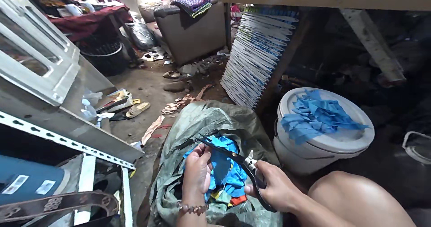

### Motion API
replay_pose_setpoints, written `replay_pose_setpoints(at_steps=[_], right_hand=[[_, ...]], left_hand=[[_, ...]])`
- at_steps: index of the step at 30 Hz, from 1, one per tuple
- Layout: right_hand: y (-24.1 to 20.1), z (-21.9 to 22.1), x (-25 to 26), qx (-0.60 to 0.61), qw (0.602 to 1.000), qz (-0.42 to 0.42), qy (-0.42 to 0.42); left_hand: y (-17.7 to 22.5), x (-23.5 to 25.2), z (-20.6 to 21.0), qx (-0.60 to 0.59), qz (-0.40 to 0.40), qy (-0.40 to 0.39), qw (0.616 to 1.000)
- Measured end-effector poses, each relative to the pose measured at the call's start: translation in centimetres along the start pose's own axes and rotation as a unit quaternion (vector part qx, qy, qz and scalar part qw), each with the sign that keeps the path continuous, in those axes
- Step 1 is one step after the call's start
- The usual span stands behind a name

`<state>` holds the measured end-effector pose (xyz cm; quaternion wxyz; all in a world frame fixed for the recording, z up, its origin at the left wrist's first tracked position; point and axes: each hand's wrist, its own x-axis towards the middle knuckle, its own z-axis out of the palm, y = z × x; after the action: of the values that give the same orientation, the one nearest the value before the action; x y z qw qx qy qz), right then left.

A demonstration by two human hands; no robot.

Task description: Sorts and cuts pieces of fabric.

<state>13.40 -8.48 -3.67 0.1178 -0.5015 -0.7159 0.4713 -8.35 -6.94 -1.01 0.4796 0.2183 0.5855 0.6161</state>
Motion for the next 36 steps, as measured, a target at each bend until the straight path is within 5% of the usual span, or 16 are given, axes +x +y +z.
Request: replay_pose_setpoints(at_steps=[11, 18, 20, 22, 24, 27, 36], right_hand=[[2.5, 5.8, 6.3, 0.104, 0.991, 0.088, 0.015], [9.0, 10.3, 11.8, -0.052, 0.957, 0.278, -0.057], [9.8, 10.6, 12.3, -0.099, 0.96, 0.227, -0.128], [7.5, 8.7, 12.2, -0.073, 0.986, 0.112, -0.101], [2.2, 5.1, 11.8, 0.097, 0.992, -0.05, -0.058], [-7.3, -0.6, 10.3, 0.185, 0.947, -0.215, -0.151], [-19.4, -7.8, 8.4, 0.007, 0.933, -0.358, 0.027]], left_hand=[[-0.1, 2.9, -3.5, 0.136, 0.029, 0.064, 0.988], [1.1, 1.8, -4.1, 0.05, 0.087, 0.0, 0.995], [1.5, 1.4, -4.3, 0.018, 0.098, -0.016, 0.995], [1.9, 0.9, -4.3, 0.017, 0.109, -0.037, 0.993], [2.4, 0.6, -4.1, 0.03, 0.139, -0.065, 0.988], [3.7, 0.3, -3.1, 0.059, 0.218, -0.083, 0.971], [7.1, 0.0, -1.7, 0.044, 0.407, -0.069, 0.91]])
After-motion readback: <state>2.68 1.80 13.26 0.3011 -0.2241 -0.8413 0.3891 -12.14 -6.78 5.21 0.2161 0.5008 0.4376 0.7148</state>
